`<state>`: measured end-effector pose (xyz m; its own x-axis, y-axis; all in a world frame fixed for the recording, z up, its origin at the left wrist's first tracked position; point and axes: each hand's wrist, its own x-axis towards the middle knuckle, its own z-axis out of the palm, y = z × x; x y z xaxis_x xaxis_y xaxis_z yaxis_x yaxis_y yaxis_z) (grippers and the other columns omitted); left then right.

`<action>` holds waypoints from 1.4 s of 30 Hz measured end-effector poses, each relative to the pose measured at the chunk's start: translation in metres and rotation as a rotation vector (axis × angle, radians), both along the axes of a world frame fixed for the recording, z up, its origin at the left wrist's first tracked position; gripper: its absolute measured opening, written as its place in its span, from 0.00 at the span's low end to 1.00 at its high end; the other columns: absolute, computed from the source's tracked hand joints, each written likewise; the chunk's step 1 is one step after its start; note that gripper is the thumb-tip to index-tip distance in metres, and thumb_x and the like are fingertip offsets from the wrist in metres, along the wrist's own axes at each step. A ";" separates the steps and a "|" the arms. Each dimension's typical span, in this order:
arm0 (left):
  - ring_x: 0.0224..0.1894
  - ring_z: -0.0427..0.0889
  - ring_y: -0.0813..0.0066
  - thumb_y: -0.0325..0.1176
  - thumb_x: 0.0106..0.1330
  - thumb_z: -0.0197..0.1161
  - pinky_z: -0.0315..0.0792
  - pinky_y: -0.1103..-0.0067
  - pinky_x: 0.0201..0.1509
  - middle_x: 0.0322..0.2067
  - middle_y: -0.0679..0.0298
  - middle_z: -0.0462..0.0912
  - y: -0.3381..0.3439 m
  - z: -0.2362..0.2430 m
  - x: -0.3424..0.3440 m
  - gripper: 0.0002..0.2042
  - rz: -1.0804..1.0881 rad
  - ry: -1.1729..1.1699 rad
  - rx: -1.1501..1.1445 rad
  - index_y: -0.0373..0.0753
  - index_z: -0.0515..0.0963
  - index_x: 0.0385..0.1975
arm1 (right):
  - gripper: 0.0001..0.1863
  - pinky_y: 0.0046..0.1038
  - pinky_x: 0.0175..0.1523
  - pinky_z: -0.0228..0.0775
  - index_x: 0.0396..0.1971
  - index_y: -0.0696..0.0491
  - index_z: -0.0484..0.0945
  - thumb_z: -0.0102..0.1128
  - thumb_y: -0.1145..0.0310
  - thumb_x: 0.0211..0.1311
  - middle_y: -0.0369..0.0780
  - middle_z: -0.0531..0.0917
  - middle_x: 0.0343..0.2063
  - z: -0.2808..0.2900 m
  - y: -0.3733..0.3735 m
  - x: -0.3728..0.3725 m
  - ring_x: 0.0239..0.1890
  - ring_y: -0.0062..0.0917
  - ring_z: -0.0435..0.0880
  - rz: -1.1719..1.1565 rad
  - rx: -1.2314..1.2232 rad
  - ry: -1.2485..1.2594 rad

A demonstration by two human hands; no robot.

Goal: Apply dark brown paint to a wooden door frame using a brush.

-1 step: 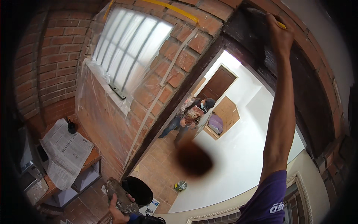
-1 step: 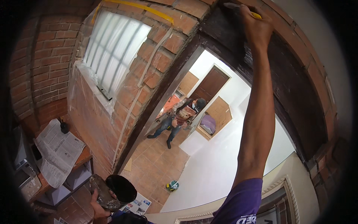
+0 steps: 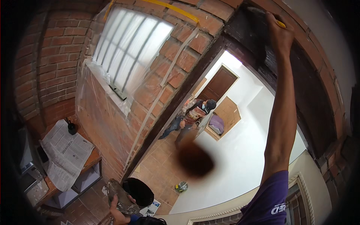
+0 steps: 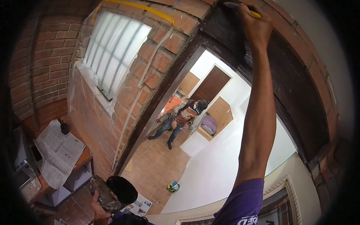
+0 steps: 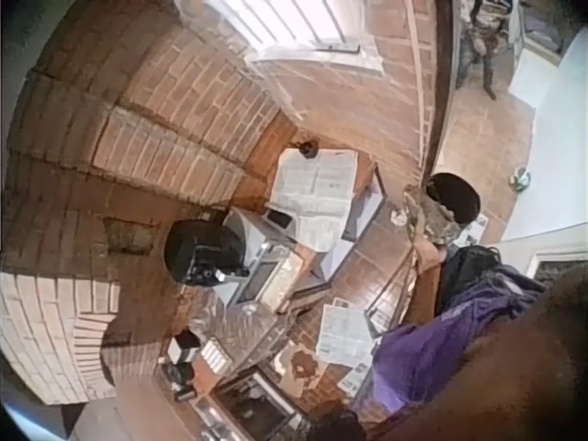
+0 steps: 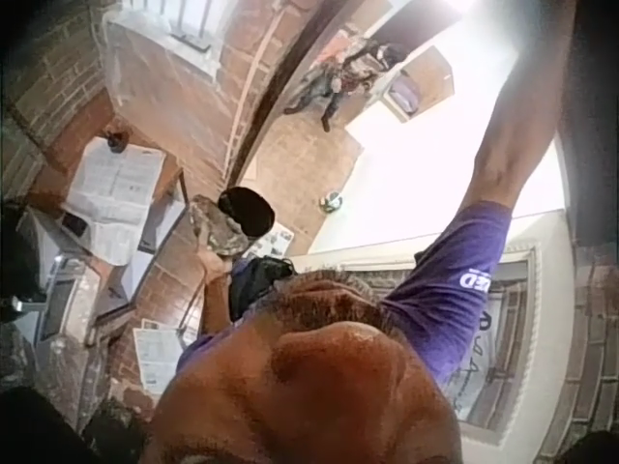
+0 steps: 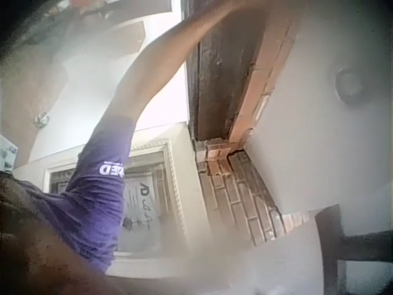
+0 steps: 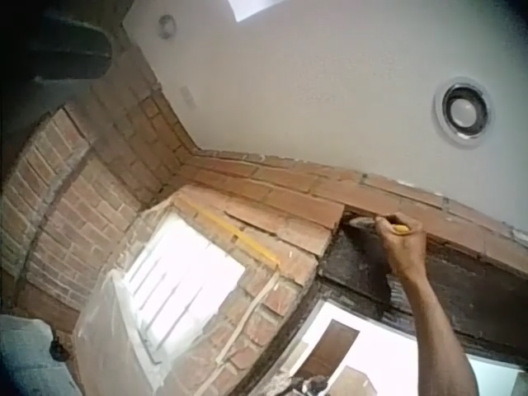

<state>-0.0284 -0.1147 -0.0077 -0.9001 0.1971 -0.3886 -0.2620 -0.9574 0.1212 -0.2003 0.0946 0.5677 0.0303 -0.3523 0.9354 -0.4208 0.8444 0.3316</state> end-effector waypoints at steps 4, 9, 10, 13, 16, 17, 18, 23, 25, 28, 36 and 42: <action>0.29 0.75 0.59 0.47 0.60 0.49 0.71 0.67 0.36 0.26 0.54 0.75 0.001 -0.002 -0.001 0.20 -0.001 0.019 0.016 0.32 0.69 0.38 | 0.15 0.20 0.38 0.69 0.32 0.56 0.80 0.59 0.61 0.48 0.42 0.83 0.26 -0.001 0.003 -0.011 0.31 0.20 0.81 0.035 -0.010 0.142; 0.29 0.75 0.60 0.48 0.60 0.49 0.72 0.68 0.36 0.26 0.55 0.75 0.000 0.004 0.000 0.20 0.035 -0.078 -0.024 0.34 0.69 0.38 | 0.15 0.20 0.38 0.69 0.30 0.56 0.80 0.60 0.60 0.48 0.43 0.82 0.24 -0.013 0.004 -0.017 0.30 0.18 0.80 0.024 -0.142 0.223; 0.29 0.75 0.60 0.48 0.60 0.49 0.72 0.68 0.36 0.26 0.55 0.75 0.000 0.002 0.001 0.20 0.036 -0.080 -0.027 0.34 0.69 0.38 | 0.15 0.20 0.37 0.69 0.29 0.57 0.80 0.60 0.59 0.48 0.44 0.82 0.23 -0.016 0.001 -0.019 0.29 0.17 0.80 0.054 -0.142 0.256; 0.29 0.75 0.60 0.48 0.60 0.49 0.72 0.68 0.36 0.26 0.55 0.75 -0.001 0.000 0.001 0.20 0.027 -0.014 -0.027 0.35 0.69 0.38 | 0.16 0.19 0.38 0.68 0.30 0.59 0.80 0.61 0.60 0.50 0.37 0.82 0.24 -0.017 -0.006 -0.024 0.29 0.14 0.76 0.050 -0.135 0.166; 0.29 0.75 0.61 0.48 0.60 0.49 0.72 0.68 0.36 0.26 0.55 0.75 -0.002 0.002 0.000 0.20 0.041 -0.079 -0.019 0.35 0.69 0.38 | 0.16 0.20 0.38 0.68 0.29 0.59 0.80 0.62 0.60 0.49 0.37 0.82 0.23 -0.029 -0.018 -0.030 0.28 0.14 0.76 0.047 -0.171 0.225; 0.29 0.75 0.61 0.49 0.59 0.50 0.72 0.68 0.36 0.26 0.55 0.75 -0.002 0.000 0.000 0.21 0.037 -0.046 -0.042 0.35 0.69 0.38 | 0.16 0.19 0.37 0.68 0.29 0.59 0.80 0.61 0.59 0.49 0.38 0.82 0.23 -0.026 -0.012 -0.031 0.28 0.14 0.76 0.067 -0.177 0.243; 0.29 0.75 0.61 0.49 0.59 0.50 0.72 0.68 0.36 0.26 0.55 0.75 -0.002 -0.001 -0.001 0.21 0.032 -0.014 -0.065 0.35 0.69 0.39 | 0.16 0.19 0.37 0.68 0.29 0.59 0.80 0.61 0.59 0.49 0.38 0.82 0.23 -0.024 -0.010 -0.029 0.28 0.14 0.76 0.068 -0.177 0.244; 0.29 0.75 0.61 0.50 0.59 0.50 0.71 0.69 0.36 0.26 0.55 0.75 -0.004 -0.003 -0.002 0.22 0.029 -0.056 -0.049 0.34 0.69 0.39 | 0.14 0.21 0.36 0.69 0.28 0.56 0.80 0.60 0.60 0.49 0.42 0.82 0.23 -0.018 0.002 -0.023 0.28 0.21 0.81 0.043 -0.141 0.248; 0.29 0.75 0.61 0.50 0.59 0.50 0.71 0.68 0.36 0.26 0.55 0.75 -0.003 -0.005 -0.003 0.22 0.026 -0.058 -0.056 0.34 0.69 0.38 | 0.13 0.21 0.36 0.69 0.29 0.56 0.80 0.60 0.61 0.49 0.42 0.82 0.24 -0.017 0.007 -0.022 0.28 0.20 0.81 0.026 -0.092 0.257; 0.29 0.75 0.60 0.49 0.59 0.50 0.71 0.68 0.36 0.26 0.55 0.75 -0.002 -0.003 -0.004 0.21 0.029 -0.055 -0.072 0.34 0.69 0.38 | 0.12 0.22 0.37 0.70 0.31 0.55 0.80 0.61 0.63 0.50 0.41 0.82 0.27 -0.014 0.013 -0.021 0.30 0.23 0.82 0.003 0.065 0.198; 0.28 0.75 0.59 0.49 0.60 0.50 0.72 0.68 0.36 0.26 0.55 0.75 -0.002 -0.010 -0.002 0.21 0.005 -0.062 -0.030 0.34 0.69 0.37 | 0.12 0.20 0.38 0.70 0.35 0.53 0.79 0.60 0.63 0.52 0.40 0.82 0.29 -0.010 0.013 -0.017 0.32 0.21 0.80 -0.111 0.262 0.099; 0.29 0.75 0.59 0.49 0.60 0.50 0.71 0.67 0.37 0.26 0.54 0.75 -0.002 0.000 0.000 0.21 0.010 0.013 -0.039 0.34 0.69 0.37 | 0.13 0.19 0.35 0.69 0.35 0.53 0.79 0.58 0.61 0.55 0.37 0.82 0.28 0.010 0.013 0.002 0.29 0.16 0.77 -0.136 0.201 -0.007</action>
<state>-0.0288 -0.1163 -0.0080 -0.9068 0.1729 -0.3846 -0.2507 -0.9544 0.1621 -0.1980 0.1080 0.5778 -0.0364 -0.5321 0.8459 -0.3105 0.8106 0.4965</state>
